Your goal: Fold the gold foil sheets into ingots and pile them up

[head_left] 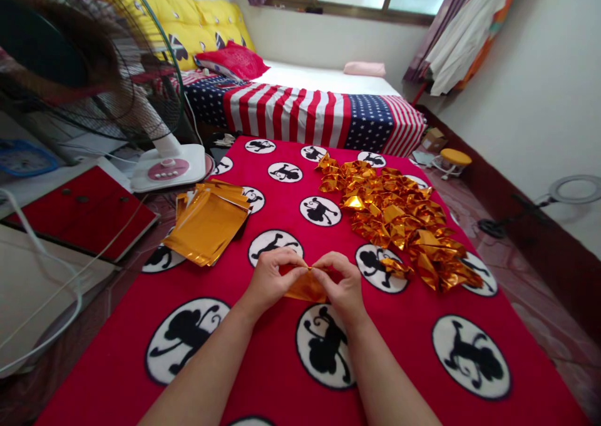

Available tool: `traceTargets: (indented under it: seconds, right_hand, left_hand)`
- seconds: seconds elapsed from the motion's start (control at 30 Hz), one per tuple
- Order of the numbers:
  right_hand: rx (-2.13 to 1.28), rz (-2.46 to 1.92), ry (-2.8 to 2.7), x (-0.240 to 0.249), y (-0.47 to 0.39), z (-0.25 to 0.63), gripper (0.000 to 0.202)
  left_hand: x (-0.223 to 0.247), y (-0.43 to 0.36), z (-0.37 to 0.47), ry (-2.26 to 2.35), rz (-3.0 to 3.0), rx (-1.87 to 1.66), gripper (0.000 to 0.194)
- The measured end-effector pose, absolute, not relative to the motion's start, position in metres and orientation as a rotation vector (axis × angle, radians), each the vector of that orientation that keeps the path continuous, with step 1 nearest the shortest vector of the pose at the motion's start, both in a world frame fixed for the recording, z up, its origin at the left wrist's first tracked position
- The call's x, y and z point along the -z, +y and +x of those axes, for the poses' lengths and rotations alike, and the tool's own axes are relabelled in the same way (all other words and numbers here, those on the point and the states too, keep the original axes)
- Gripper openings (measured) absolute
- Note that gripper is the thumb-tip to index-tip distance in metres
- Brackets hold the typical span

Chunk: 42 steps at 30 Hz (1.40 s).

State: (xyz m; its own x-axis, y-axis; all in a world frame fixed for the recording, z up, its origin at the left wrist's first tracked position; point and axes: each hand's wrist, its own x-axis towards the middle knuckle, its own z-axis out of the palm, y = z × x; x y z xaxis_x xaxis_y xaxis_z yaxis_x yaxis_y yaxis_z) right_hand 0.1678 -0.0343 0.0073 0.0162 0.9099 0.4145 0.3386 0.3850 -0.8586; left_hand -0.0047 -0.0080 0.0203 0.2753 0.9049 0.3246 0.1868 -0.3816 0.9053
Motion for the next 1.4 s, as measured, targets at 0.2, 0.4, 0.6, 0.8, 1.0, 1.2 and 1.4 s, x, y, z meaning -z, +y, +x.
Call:
traceTargets:
  seconds: [0.2, 0.4, 0.6, 0.8, 1.0, 1.2, 1.4]
  right_hand:
    - [-0.579, -1.154, -1.526, -0.0094, -0.0353, 0.1689, 0.013]
    - [-0.579, -1.164, -1.439, -0.0059, -0.0356, 0.172, 0.01]
    - [-0.589, -1.17, -1.415, -0.0036, -0.0353, 0.173, 0.01]
    - [-0.59, -1.16, -1.434, -0.0073, -0.0354, 0.1721, 0.012]
    - [-0.588, -1.169, -1.449, -0.0072, -0.0366, 0.1712, 0.011]
    - [-0.575, -1.162, -1.433, -0.0062, -0.0365, 0.1722, 0.01]
    - [-0.574, -1.175, -1.425, -0.0067, -0.0363, 0.1717, 0.012]
  left_hand:
    - [-0.0146, -0.0058, -0.0032, 1.106, 1.651, -1.228, 0.01]
    - [-0.0134, -0.0021, -0.0088, 1.199, 1.468, -1.205, 0.021]
    - [-0.013, -0.0008, -0.0097, 1.17, 1.423, -1.237, 0.017]
    - [-0.0156, -0.0021, -0.0097, 1.137, 1.494, -1.314, 0.013]
    - [-0.0172, -0.0031, -0.0107, 1.188, 1.538, -1.246, 0.015]
    - [-0.0179, -0.0023, -0.0091, 1.223, 1.485, -1.223, 0.013]
    - [-0.012, -0.001, -0.0096, 1.213, 1.475, -1.245, 0.015]
